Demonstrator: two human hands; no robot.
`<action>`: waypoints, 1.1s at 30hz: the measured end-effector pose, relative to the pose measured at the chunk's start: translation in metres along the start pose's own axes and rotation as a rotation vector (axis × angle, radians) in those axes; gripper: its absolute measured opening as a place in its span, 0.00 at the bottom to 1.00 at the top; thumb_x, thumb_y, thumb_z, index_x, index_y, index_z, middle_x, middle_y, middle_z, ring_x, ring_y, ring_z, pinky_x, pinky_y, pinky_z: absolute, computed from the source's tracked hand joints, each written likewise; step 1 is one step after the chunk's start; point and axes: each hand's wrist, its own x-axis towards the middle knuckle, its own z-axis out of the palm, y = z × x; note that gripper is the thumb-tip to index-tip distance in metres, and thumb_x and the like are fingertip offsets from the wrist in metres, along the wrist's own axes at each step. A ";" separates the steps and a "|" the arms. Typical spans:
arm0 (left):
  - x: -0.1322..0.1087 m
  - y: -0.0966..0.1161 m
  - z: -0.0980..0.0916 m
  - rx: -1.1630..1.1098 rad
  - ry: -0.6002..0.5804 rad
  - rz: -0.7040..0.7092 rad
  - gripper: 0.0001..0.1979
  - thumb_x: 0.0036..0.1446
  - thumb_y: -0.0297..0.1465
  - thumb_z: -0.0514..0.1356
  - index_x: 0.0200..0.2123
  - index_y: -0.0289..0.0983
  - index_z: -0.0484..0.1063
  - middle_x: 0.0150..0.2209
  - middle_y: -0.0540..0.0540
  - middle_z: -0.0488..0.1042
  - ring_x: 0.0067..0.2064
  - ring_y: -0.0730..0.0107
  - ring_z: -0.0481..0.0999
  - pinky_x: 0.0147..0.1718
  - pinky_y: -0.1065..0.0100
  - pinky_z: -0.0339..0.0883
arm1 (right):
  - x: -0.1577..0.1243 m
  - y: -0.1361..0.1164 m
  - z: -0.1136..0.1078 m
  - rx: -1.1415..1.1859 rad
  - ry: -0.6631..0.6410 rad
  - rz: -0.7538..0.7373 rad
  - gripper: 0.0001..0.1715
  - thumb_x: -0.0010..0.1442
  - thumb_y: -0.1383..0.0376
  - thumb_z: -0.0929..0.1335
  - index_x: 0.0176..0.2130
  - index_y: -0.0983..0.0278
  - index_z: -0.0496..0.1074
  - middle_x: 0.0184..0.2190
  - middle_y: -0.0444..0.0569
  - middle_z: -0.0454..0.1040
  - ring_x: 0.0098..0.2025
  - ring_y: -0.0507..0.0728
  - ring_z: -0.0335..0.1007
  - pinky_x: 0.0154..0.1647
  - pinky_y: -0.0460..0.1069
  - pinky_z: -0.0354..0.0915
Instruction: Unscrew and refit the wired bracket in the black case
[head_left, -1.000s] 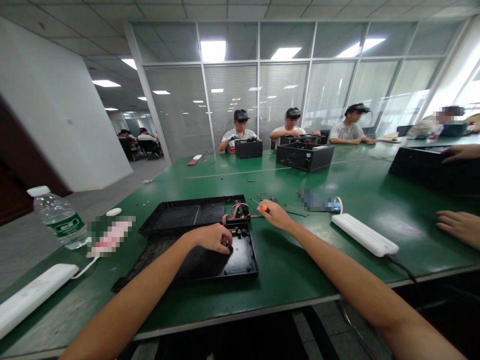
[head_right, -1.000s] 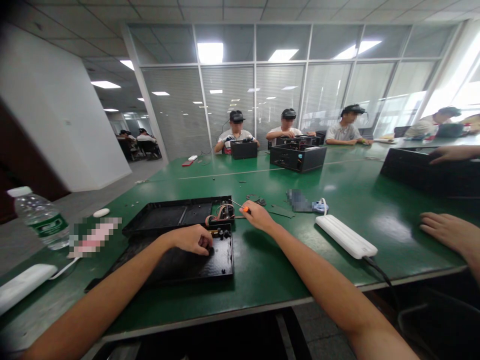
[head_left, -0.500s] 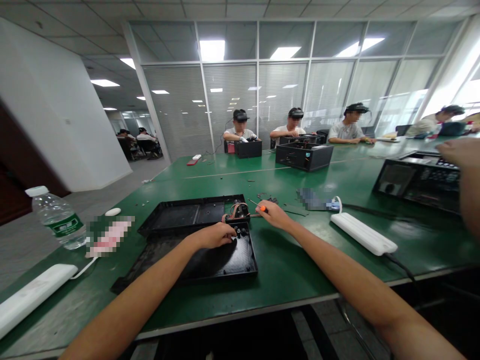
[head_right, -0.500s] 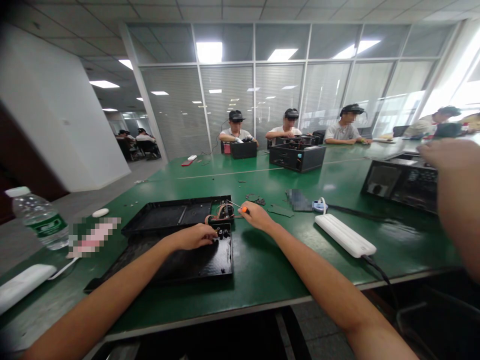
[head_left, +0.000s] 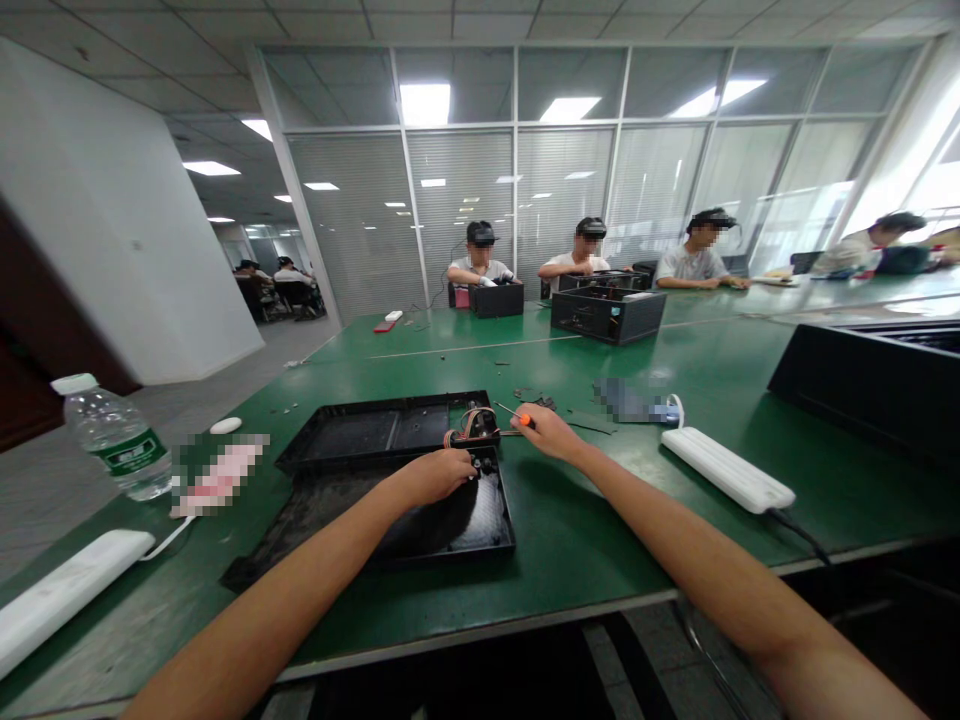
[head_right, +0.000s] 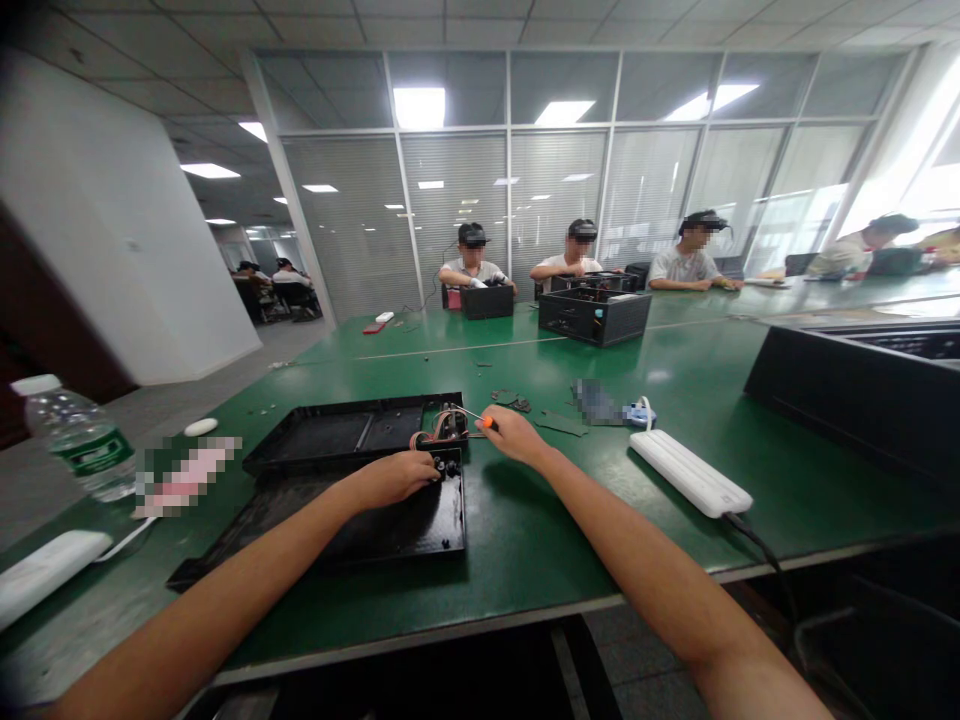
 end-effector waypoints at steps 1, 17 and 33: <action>0.000 0.000 0.001 0.030 -0.007 -0.007 0.09 0.57 0.22 0.51 0.36 0.34 0.71 0.37 0.45 0.69 0.39 0.69 0.68 0.41 0.71 0.63 | 0.000 0.001 0.000 -0.003 -0.002 -0.001 0.13 0.61 0.60 0.59 0.31 0.65 0.65 0.29 0.48 0.67 0.32 0.53 0.62 0.36 0.47 0.58; 0.021 -0.004 -0.012 -0.104 0.228 -0.078 0.08 0.57 0.27 0.55 0.36 0.35 0.74 0.35 0.46 0.74 0.38 0.70 0.72 0.42 0.72 0.61 | 0.000 0.000 0.000 -0.023 -0.005 -0.025 0.14 0.61 0.59 0.58 0.31 0.65 0.65 0.29 0.48 0.68 0.32 0.53 0.63 0.36 0.47 0.58; 0.031 -0.005 0.018 -0.119 0.298 -0.074 0.07 0.56 0.32 0.57 0.31 0.37 0.73 0.37 0.47 0.72 0.42 0.68 0.67 0.44 0.66 0.58 | 0.000 -0.006 -0.008 0.017 -0.020 0.128 0.14 0.59 0.56 0.59 0.31 0.64 0.62 0.26 0.45 0.65 0.30 0.53 0.61 0.35 0.48 0.57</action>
